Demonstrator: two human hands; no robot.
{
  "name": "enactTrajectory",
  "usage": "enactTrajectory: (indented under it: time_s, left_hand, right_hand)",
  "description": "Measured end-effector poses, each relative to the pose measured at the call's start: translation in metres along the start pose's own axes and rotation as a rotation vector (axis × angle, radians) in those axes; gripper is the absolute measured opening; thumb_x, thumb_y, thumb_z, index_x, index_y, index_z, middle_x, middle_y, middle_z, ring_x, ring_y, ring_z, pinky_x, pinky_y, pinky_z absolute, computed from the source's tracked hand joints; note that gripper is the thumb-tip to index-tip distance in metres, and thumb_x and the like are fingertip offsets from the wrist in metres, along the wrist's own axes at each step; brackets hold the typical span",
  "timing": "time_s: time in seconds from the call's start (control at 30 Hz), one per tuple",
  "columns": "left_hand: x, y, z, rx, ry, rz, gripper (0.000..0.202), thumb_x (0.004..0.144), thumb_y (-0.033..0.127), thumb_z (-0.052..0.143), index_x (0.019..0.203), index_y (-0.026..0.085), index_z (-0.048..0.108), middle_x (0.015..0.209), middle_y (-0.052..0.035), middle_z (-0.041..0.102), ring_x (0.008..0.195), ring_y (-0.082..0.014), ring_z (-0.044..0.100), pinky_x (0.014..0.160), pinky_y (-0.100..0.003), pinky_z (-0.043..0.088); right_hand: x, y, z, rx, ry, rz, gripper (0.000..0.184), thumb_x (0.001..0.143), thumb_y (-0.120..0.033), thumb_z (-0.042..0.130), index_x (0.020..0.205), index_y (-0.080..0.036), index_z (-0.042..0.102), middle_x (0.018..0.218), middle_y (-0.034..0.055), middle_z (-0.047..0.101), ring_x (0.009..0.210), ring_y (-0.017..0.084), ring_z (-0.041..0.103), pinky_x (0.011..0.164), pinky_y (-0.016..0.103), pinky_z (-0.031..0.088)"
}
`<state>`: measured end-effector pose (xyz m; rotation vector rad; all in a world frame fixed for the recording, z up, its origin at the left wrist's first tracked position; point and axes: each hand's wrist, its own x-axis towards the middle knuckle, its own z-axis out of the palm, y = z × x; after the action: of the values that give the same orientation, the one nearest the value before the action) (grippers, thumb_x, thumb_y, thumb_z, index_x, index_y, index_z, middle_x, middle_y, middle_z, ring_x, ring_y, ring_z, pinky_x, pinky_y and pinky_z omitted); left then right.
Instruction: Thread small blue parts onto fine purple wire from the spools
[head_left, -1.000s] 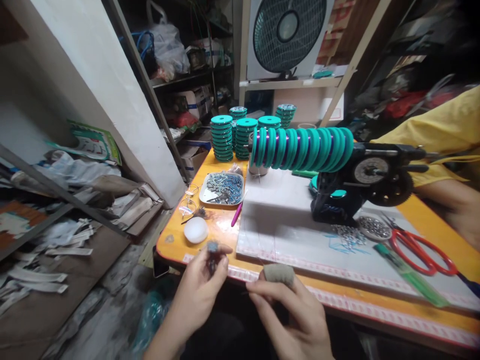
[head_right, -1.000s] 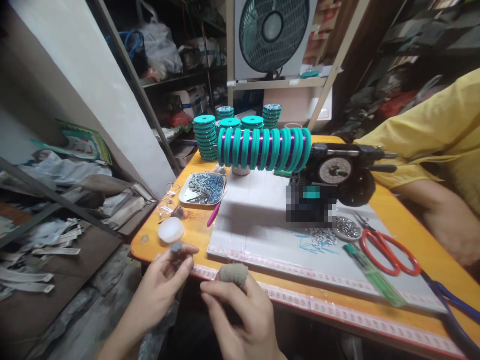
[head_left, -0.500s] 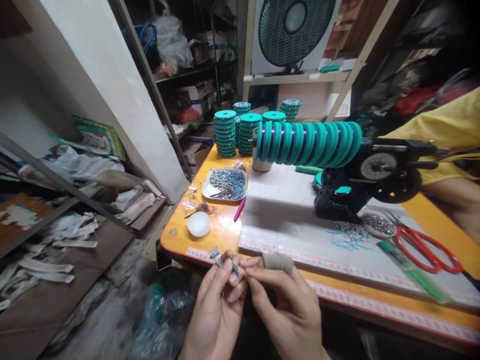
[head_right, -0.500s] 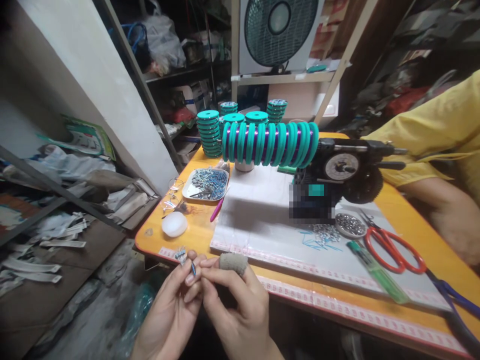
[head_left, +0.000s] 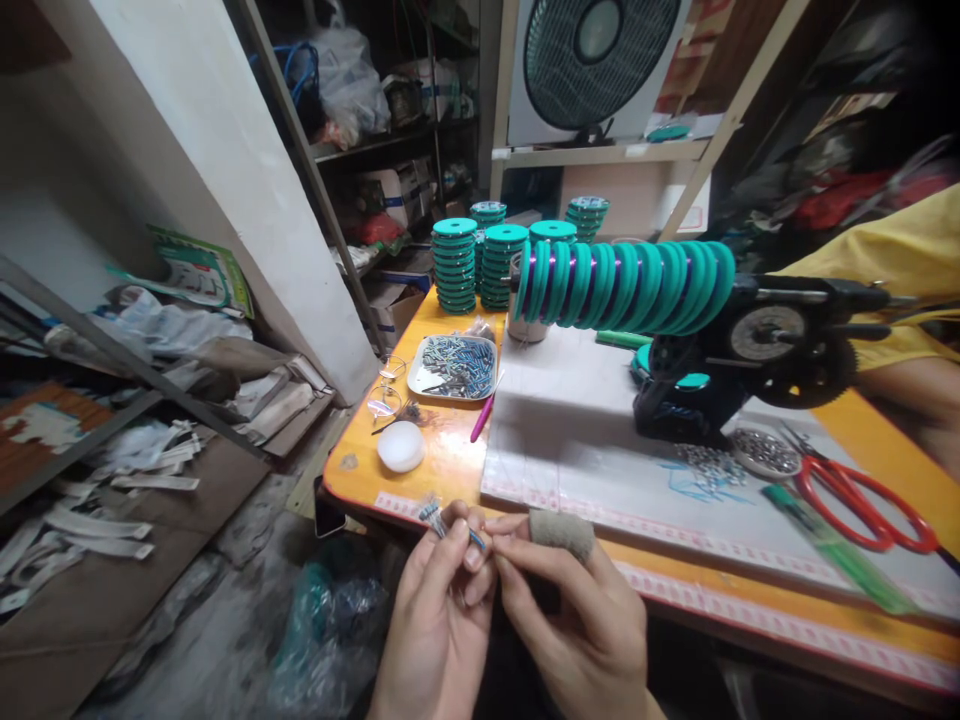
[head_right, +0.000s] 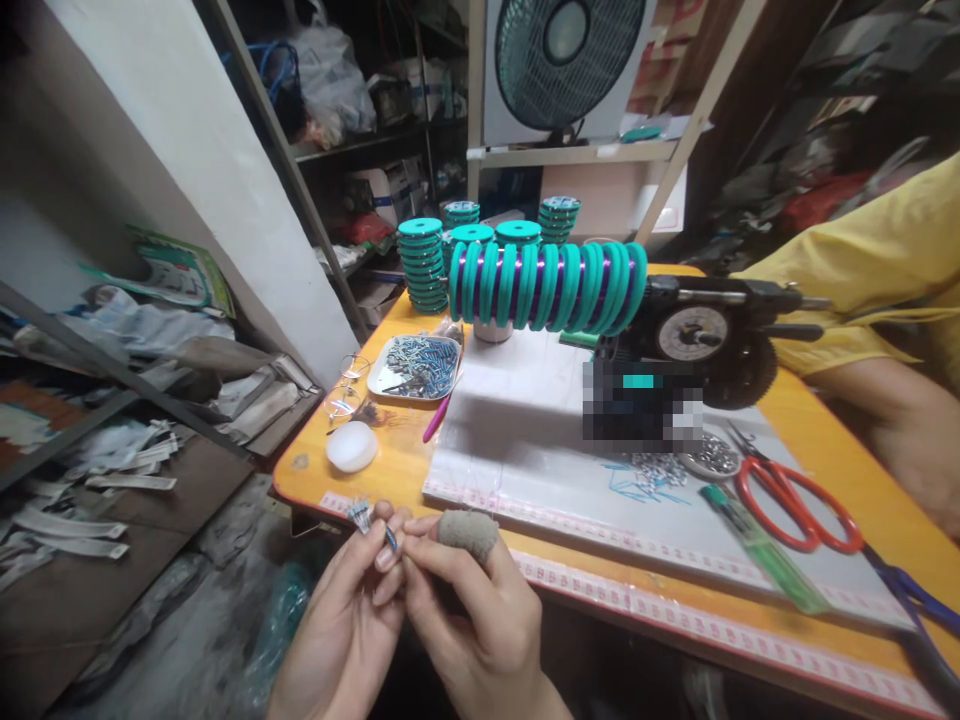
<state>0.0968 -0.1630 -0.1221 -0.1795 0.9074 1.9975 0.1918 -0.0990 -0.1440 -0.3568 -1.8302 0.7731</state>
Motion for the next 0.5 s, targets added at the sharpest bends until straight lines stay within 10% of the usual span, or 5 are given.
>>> enactTrajectory:
  time_s: [0.5]
  left_hand:
    - [-0.008, -0.017, -0.006, 0.298, -0.027, 0.402, 0.029, 0.068, 0.037, 0.091, 0.085, 0.021, 0.072, 0.087, -0.001, 0.069, 0.08, -0.0131, 0.067, 0.072, -0.018, 0.056]
  right_hand:
    - [0.01, 0.0, -0.022, -0.004, -0.193, 0.03, 0.047, 0.091, -0.005, 0.066, 0.134, -0.023, 0.065, 0.098, 0.0052, 0.074, 0.082, 0.012, 0.073, 0.074, 0.015, 0.059]
